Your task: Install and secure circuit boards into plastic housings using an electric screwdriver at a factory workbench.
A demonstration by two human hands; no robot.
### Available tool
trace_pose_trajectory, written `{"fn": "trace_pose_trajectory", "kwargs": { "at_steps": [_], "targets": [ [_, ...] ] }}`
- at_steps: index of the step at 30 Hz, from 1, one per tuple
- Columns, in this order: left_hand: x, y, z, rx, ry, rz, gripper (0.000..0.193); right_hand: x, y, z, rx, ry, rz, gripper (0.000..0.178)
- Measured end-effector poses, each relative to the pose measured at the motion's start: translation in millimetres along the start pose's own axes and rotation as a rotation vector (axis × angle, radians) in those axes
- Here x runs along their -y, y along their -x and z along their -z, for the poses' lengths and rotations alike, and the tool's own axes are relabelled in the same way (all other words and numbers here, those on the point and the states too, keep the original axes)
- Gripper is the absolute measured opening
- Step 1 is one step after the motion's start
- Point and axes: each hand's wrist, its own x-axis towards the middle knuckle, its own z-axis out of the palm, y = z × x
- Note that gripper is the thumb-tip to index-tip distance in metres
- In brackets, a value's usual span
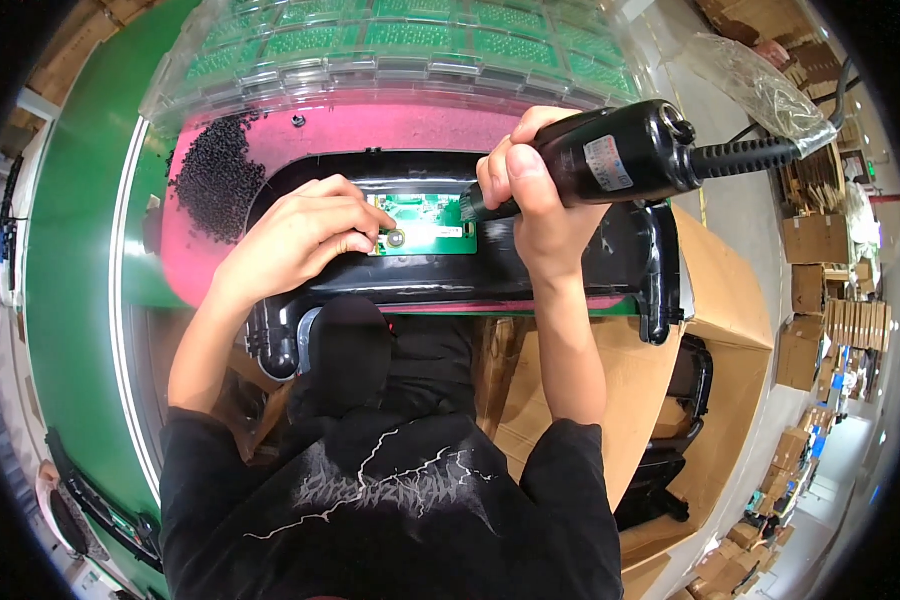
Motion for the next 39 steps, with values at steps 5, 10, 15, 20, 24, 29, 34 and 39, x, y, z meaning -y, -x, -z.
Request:
{"fn": "trace_pose_trajectory", "kwargs": {
  "at_steps": [5,10,15,20,24,29,34,39],
  "targets": [
    [-1.4,-2.0,-2.2,0.013,-0.088,0.023,0.011,-3.0,-6.4,3.0,0.006,-0.005,-0.047,0.013],
    [1.1,-4.9,-1.5,0.087,-0.102,0.071,0.012,-5.4,-7.0,-5.3,0.045,0.046,-0.102,0.017],
    [0.7,-1.4,-3.0,0.056,-0.073,0.056,0.012,0.2,-6.2,-10.9,-0.020,0.114,-0.100,0.018],
    [-7.2,-1.5,-2.0,-0.094,-0.040,-0.104,0.016,18.6,9.0,-35.5,0.002,-0.180,-0.067,0.036],
    [-9.5,4.4,3.0,-0.189,-0.017,-0.223,0.021,21.0,14.2,-51.4,0.064,-0.298,-0.038,0.038],
    [-11.7,4.1,3.8,-0.242,0.045,-0.172,0.017,40.9,9.7,-57.2,0.071,-0.310,0.048,0.038],
    [-11.1,8.8,4.5,-0.274,0.109,-0.186,0.015,47.0,11.2,-67.4,0.070,-0.244,0.128,0.040],
    [-11.8,10.5,4.5,-0.357,0.164,-0.220,0.018,38.4,11.9,-63.4,0.227,-0.274,0.177,0.047]
  ]
}}
